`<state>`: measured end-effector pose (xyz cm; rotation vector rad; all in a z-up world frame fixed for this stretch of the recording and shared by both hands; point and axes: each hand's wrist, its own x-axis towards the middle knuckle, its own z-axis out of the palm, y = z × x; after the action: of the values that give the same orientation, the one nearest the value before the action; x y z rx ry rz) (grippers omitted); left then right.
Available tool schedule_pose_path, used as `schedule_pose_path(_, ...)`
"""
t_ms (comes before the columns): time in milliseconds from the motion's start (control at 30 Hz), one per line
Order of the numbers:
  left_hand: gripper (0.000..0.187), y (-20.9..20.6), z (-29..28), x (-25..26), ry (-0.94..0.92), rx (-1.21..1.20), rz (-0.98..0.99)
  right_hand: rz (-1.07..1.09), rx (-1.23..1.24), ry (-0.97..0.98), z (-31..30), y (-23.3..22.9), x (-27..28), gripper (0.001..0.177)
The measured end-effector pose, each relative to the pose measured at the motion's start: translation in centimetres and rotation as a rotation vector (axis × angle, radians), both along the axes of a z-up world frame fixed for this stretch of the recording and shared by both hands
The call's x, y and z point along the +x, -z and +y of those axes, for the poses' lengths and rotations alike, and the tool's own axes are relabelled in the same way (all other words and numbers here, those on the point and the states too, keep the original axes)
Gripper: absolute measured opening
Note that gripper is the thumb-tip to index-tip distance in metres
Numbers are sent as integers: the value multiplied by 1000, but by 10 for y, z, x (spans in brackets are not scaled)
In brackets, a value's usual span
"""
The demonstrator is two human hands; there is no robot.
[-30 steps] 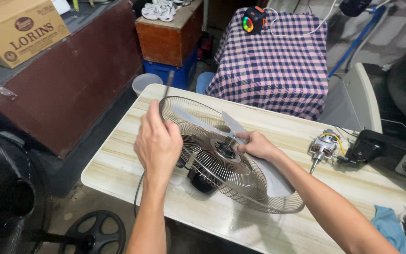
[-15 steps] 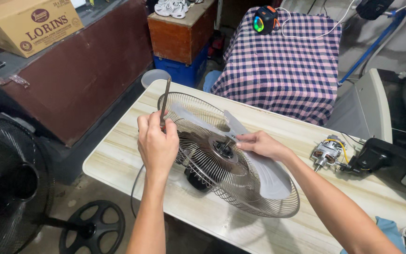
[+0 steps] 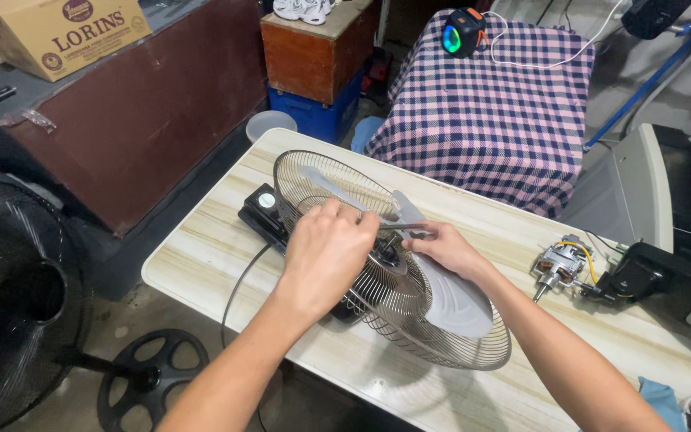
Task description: The person disassembles a table fan by removing the front grille, fan blades, and rear grille, then uses a screwdriver to remove the motor housing cover. The components are placed on the table.
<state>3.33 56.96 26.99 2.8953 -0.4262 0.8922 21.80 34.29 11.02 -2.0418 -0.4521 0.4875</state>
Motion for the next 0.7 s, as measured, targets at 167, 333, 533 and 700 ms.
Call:
schedule_pose_path(167, 12, 2, -8, 16, -22, 64, 371, -5, -39, -9, 4, -4, -3, 49)
schedule_pose_path(333, 15, 15, -26, 34, 40, 113, 507, 68, 52, -15, 5, -3, -3, 50)
schedule_pose_path(533, 21, 23, -36, 44, -59, 157, 636, 22, 39, -5, 4, -1, -3, 53)
schedule_pose_path(700, 23, 25, -41, 48, -54, 167, 658, 30, 31, 5, 4, -3, -4, 53)
